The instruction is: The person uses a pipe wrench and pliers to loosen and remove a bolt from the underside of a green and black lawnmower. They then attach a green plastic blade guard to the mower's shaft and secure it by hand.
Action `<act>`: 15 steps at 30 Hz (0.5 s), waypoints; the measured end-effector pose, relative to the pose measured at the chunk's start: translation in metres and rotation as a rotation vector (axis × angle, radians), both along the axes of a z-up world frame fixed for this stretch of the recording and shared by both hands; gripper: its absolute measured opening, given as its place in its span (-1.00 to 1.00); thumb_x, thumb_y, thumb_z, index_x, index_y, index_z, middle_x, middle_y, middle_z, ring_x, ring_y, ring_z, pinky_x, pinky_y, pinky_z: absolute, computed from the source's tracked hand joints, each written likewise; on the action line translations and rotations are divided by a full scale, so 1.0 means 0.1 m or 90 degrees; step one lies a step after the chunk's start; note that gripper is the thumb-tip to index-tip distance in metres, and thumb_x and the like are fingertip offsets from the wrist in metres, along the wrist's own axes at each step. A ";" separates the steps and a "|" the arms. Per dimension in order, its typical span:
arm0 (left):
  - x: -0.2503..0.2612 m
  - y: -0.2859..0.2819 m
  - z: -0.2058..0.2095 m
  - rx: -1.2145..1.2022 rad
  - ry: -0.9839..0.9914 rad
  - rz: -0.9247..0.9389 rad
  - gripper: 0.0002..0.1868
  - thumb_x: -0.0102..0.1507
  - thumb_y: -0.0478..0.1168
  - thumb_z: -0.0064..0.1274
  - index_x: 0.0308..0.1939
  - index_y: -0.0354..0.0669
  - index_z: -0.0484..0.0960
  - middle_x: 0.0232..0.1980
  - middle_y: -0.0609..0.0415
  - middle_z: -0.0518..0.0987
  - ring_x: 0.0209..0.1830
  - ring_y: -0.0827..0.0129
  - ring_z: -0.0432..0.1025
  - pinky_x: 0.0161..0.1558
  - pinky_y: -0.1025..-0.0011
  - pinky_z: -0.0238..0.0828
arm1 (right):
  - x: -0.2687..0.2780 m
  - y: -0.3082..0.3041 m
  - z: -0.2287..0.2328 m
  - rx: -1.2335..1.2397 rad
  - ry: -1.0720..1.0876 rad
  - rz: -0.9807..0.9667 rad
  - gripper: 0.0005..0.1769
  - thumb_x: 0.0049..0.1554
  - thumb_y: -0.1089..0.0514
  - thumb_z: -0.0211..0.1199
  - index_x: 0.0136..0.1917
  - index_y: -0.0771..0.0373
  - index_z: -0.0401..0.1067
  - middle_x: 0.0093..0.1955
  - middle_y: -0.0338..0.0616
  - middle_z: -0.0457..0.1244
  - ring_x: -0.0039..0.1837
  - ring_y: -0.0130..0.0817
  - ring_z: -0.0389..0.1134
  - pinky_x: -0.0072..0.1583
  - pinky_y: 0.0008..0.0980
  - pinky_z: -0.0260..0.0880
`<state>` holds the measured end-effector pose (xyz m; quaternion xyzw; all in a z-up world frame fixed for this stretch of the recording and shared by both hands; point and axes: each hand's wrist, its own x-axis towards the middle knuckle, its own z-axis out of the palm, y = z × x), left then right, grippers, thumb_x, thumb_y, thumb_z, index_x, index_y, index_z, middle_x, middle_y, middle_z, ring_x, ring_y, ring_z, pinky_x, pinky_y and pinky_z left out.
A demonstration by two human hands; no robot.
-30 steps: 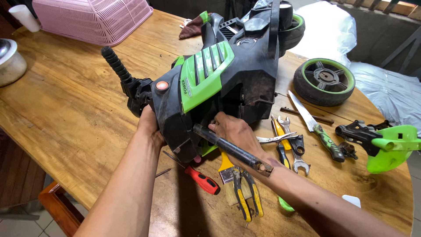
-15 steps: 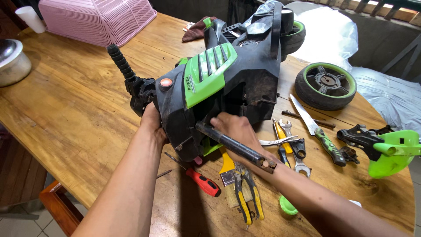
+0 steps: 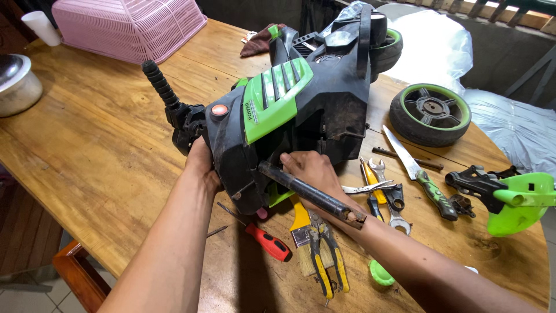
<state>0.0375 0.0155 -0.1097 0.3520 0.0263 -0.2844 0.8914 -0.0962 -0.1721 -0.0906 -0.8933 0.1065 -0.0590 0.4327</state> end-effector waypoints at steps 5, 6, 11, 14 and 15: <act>-0.35 0.04 0.11 0.090 0.065 0.085 -0.55 0.32 0.06 -0.10 -0.04 -0.27 0.63 -0.12 -0.10 0.69 -0.20 0.25 0.61 -0.07 0.22 0.62 | -0.05 -0.13 -0.04 -0.103 -0.118 0.090 -0.58 0.22 -0.08 0.18 -0.12 0.38 0.47 -0.30 0.22 0.35 -0.23 0.01 0.43 -0.16 -0.08 0.40; -0.43 0.05 0.11 0.092 0.076 0.109 -0.53 0.31 0.08 -0.13 -0.06 -0.26 0.63 -0.13 -0.10 0.69 -0.19 0.24 0.61 -0.05 0.20 0.62 | -0.06 -0.15 -0.05 -0.126 -0.144 0.107 -0.59 0.18 -0.07 0.20 -0.11 0.39 0.45 -0.32 0.23 0.33 -0.23 0.00 0.43 -0.18 -0.09 0.40; -0.48 0.00 0.05 0.051 0.064 0.115 -0.59 0.31 0.07 -0.09 -0.08 -0.16 0.68 -0.09 0.01 0.70 -0.14 0.30 0.59 0.01 0.22 0.57 | 0.03 -0.17 -0.10 -0.104 0.001 0.069 -0.51 0.28 -0.15 0.11 -0.14 0.34 0.49 -0.33 0.16 0.36 -0.29 -0.06 0.45 -0.16 -0.09 0.40; -0.43 0.02 0.05 0.077 0.080 0.090 -0.59 0.29 0.08 -0.12 -0.11 -0.11 0.68 -0.13 0.06 0.71 -0.17 0.32 0.59 -0.01 0.21 0.56 | 0.10 -0.18 -0.08 0.015 0.069 0.063 -0.43 0.32 -0.17 0.11 -0.17 0.39 0.55 -0.33 0.23 0.36 -0.26 -0.04 0.41 -0.15 -0.07 0.39; -0.43 0.03 0.05 0.089 0.086 0.087 -0.58 0.29 0.10 -0.13 -0.12 -0.10 0.68 -0.14 0.07 0.71 -0.18 0.33 0.59 -0.02 0.21 0.56 | 0.09 -0.18 -0.08 0.064 0.080 0.073 -0.41 0.33 -0.17 0.11 -0.18 0.41 0.56 -0.33 0.26 0.35 -0.25 -0.03 0.39 -0.17 -0.05 0.38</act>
